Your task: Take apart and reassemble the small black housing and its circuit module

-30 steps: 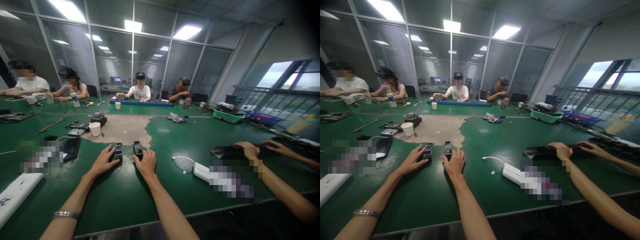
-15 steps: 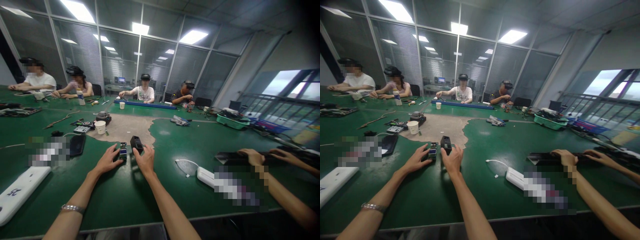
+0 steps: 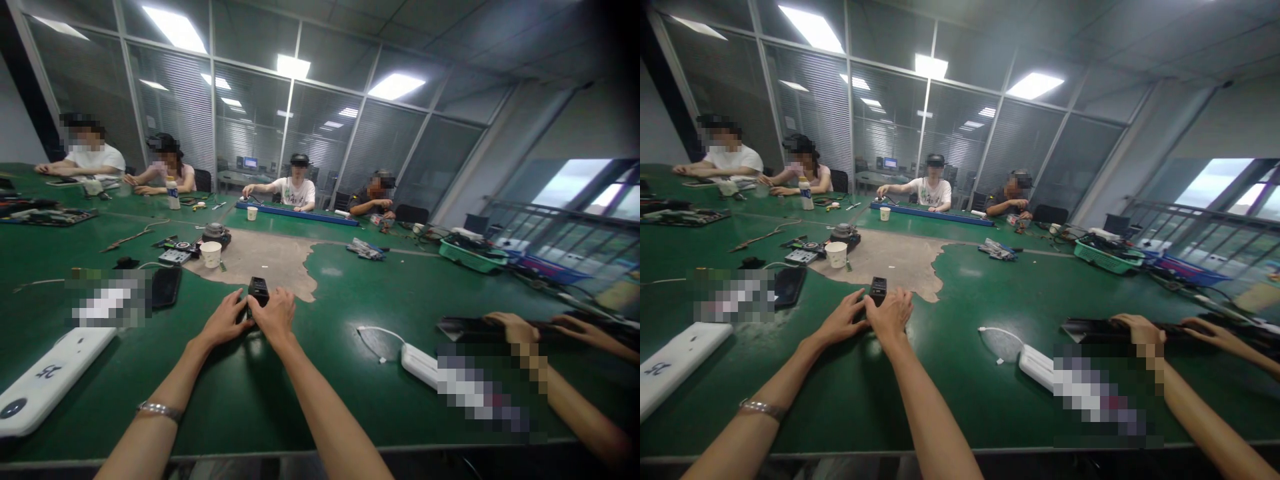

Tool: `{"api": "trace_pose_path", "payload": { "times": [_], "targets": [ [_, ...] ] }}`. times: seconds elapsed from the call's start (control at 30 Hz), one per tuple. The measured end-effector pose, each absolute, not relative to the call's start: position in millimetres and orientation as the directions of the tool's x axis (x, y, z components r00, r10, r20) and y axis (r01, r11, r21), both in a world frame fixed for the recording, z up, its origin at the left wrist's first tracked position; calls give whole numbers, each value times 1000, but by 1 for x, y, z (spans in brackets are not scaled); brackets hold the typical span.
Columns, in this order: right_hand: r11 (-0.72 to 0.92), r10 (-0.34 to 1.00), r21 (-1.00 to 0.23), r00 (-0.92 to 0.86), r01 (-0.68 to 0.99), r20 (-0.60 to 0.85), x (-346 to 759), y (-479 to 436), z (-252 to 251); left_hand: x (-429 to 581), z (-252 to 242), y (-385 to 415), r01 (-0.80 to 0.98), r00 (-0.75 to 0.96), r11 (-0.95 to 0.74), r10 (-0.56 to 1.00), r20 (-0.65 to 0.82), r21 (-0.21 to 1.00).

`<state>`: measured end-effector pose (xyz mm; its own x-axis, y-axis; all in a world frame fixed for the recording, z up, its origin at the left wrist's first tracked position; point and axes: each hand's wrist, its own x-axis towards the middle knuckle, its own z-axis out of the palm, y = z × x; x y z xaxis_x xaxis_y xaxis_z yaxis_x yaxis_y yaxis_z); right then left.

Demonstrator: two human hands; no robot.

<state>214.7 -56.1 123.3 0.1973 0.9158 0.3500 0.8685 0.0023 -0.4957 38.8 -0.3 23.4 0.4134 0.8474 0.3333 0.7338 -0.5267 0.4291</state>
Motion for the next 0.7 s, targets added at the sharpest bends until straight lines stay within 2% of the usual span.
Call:
{"api": "trace_pose_path", "payload": {
  "times": [0.33, 0.7],
  "targets": [
    [-17, 948, -356, 128, 934, 291, 208, -68, 105, 37, 6, 10, 742, 388, -527, 841, 377, 414],
    [9, 939, -388, 126, 921, 320, 207, -66, 97, 35, 0, 12, 731, 386, -539, 832, 398, 419]
  ]
}}
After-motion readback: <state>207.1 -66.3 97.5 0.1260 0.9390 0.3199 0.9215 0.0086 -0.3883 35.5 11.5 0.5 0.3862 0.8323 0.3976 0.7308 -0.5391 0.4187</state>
